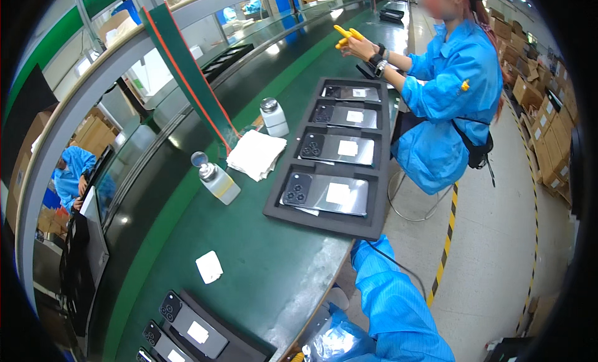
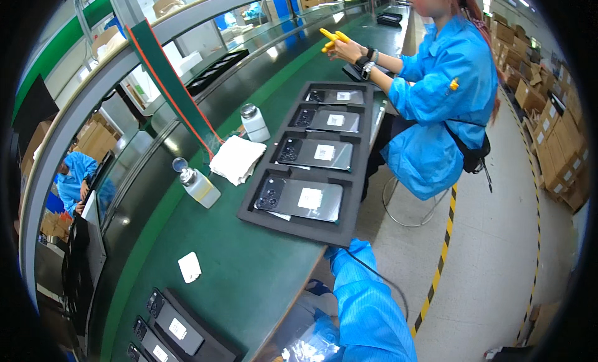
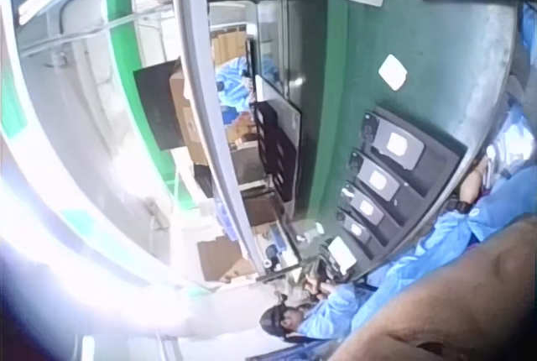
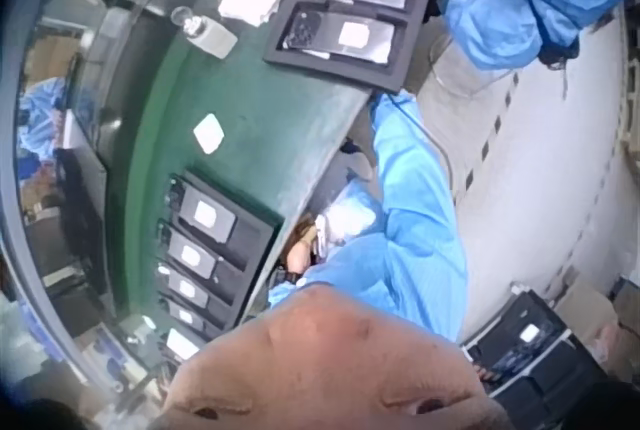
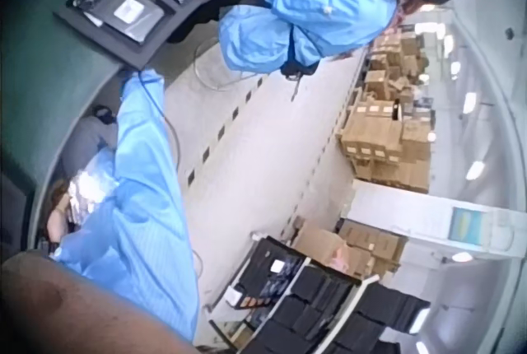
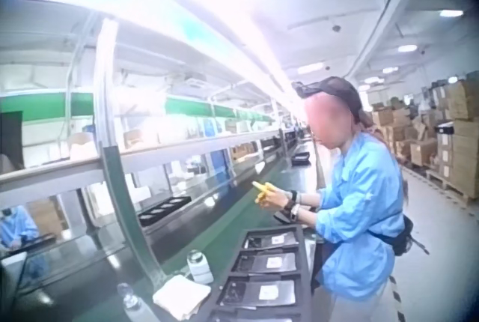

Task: The recorder cleans the back of multiple smartphones with a cloth and solvent at a factory workstation.

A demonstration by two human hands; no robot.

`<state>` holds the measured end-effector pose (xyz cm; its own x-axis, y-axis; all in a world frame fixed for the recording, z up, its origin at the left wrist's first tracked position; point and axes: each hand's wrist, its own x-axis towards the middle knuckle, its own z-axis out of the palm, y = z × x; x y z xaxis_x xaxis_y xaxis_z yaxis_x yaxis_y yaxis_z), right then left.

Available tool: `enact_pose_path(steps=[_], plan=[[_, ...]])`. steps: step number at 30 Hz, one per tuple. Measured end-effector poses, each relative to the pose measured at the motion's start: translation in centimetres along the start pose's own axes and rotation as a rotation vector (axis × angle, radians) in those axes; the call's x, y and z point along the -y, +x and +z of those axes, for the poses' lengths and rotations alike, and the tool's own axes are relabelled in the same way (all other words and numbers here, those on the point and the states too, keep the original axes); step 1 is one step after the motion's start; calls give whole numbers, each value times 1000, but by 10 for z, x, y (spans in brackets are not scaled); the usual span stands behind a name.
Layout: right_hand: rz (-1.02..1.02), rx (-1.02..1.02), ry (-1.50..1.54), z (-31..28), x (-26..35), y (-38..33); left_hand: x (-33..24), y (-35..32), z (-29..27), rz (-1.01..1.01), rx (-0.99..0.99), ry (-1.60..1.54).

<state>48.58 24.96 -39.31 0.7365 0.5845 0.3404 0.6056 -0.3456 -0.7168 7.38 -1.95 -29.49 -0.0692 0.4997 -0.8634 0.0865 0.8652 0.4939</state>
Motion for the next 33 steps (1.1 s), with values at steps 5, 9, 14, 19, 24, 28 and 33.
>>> enact_pose_path(steps=[5, 9, 14, 19, 24, 28, 33], plan=[[-39, 24, -53, -7, -8, -6, 10, 0, 7, 55, -7, 62], [-121, 101, -96, -23, -24, -12, -8, -21, 19, 59, 17, 231], [-238, 142, -101, -79, -34, 10, -31, -57, 41, 268, 82, 300], [-389, 206, -201, -178, -50, -32, -2, -32, 54, 738, 321, -60], [-245, 344, -638, -320, -79, -117, -14, -62, 47, 791, 408, 48], [-235, 46, -354, -380, -121, -199, -13, -55, 55, 970, 482, 47], [-133, 321, -289, -400, -52, -238, -44, -62, 78, 1059, 304, 109]])
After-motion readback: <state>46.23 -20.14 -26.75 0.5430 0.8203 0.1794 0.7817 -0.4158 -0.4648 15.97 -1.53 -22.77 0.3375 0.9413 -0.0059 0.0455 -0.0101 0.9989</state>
